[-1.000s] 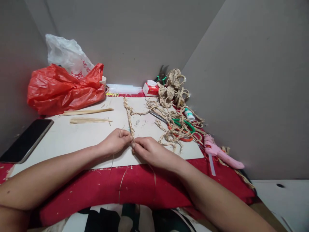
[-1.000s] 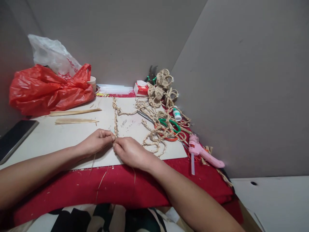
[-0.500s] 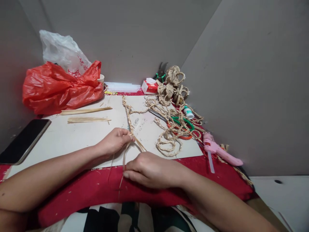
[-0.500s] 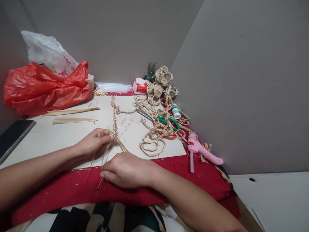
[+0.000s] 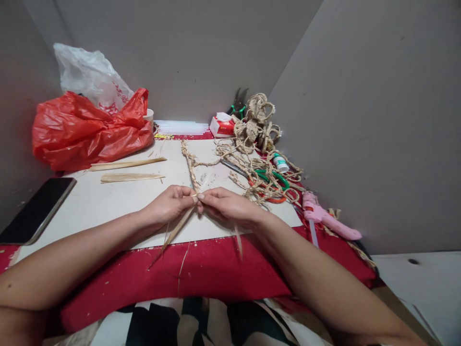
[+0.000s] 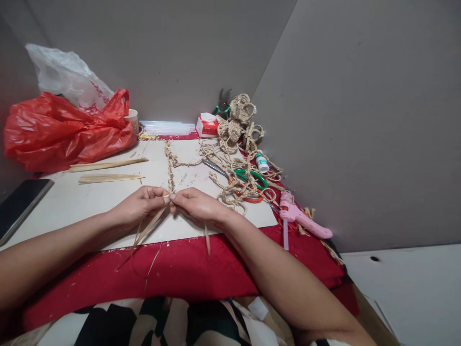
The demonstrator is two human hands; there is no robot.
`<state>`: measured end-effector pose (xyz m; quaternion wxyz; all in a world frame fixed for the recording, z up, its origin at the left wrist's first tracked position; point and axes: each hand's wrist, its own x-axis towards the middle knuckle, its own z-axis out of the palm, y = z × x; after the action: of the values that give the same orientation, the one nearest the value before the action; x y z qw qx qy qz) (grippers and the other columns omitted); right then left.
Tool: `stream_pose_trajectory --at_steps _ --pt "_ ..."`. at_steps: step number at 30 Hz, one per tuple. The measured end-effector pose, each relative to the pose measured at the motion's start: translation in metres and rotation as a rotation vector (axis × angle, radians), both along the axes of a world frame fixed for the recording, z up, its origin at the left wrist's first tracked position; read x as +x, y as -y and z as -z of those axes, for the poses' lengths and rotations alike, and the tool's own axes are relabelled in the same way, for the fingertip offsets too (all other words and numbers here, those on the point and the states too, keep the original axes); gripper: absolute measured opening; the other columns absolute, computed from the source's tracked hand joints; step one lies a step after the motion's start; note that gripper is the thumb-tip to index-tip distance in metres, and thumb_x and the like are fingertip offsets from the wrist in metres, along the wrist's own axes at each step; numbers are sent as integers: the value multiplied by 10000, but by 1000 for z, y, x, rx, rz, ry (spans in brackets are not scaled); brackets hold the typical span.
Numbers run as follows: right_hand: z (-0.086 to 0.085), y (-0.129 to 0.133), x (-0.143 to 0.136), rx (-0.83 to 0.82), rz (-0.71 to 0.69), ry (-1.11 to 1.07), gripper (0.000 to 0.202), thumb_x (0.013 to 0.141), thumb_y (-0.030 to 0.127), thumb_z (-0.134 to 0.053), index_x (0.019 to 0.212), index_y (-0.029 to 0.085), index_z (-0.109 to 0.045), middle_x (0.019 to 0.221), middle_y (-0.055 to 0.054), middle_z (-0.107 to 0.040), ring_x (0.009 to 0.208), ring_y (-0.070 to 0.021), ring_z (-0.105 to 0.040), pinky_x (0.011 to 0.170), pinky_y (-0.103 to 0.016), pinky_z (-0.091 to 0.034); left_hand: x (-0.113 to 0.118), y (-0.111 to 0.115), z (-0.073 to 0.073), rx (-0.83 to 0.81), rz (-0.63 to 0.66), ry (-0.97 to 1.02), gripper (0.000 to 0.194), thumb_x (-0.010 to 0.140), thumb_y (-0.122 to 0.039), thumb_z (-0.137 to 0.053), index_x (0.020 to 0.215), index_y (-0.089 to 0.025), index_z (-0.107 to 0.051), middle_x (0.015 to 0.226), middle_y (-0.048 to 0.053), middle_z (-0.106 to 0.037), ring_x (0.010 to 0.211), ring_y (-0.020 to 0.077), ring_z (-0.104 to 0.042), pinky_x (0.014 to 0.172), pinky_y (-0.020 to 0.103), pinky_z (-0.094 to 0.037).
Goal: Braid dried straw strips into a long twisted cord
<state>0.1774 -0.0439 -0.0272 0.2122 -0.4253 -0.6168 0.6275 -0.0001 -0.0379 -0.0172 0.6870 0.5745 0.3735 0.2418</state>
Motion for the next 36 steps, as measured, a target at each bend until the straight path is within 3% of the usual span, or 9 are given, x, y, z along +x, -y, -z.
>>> stream_pose_trajectory --at_steps 7,12,17,21,24,27,31,34,36 --pt "0 -5 2 -364 -11 -210 373 815 452 -558 598 174 -436 368 115 -237 308 -27 -129 296 -158 -111 -4 -7 9 303 45 -153 264 829 -332 -511 802 -102 -636 714 39 -633 633 113 -510 640 243 -401" --pt "1 4 -11 -326 177 -238 290 770 350 -578 573 159 -484 326 110 -253 281 -22 -131 289 -157 -105 -7 -5 4 534 107 -349 246 841 -253 -423 787 -120 -623 708 28 -615 643 120 -513 618 232 -388" --pt "6 13 -24 -234 362 -190 230 751 290 -532 572 145 -540 288 96 -269 252 -36 -150 272 -180 -103 -10 8 -18 770 171 -776 307 864 -255 -351 741 -153 -613 675 52 -619 604 155 -537 572 260 -370" --pt "5 16 -27 -302 370 -265 301 746 289 -555 503 178 -417 320 94 -274 276 -27 -151 285 -176 -94 -7 24 -29 934 223 -1039 365 903 -310 -287 864 -144 -609 692 103 -643 617 217 -597 567 304 -398" --pt "3 19 -26 -406 327 -359 399 754 313 -574 491 196 -297 346 105 -237 303 -15 -123 305 -163 -76 -2 33 -24 984 290 -1147 299 879 -220 -314 983 -113 -573 692 116 -650 646 254 -633 592 335 -437" --pt "2 21 -26 -452 304 -414 398 745 304 -597 512 194 -294 364 113 -223 322 -13 -113 316 -159 -71 2 39 -14 1012 326 -1178 289 839 -121 -323 1021 -94 -547 670 107 -641 657 264 -647 596 344 -456" --pt "2 24 -28 -445 311 -428 206 731 288 -620 635 147 -506 375 129 -205 342 -17 -95 323 -156 -66 5 49 -12 1047 375 -1176 346 820 -71 -298 1069 -64 -539 713 123 -645 652 260 -642 568 335 -445" --pt "0 24 -27 -437 321 -443 188 719 293 -634 727 114 -580 379 132 -214 348 -14 -92 325 -152 -62 3 53 -23 984 467 -1046 299 861 -173 -335 985 -99 -597 697 113 -642 594 225 -609 554 308 -417" --pt "-2 23 -25 -436 325 -461 195 704 294 -652 718 116 -574 392 129 -230 349 -9 -103 326 -147 -69 -1 48 -31 909 415 -887 320 896 -300 -346 846 -148 -623 652 84 -624 553 182 -568 553 283 -393"
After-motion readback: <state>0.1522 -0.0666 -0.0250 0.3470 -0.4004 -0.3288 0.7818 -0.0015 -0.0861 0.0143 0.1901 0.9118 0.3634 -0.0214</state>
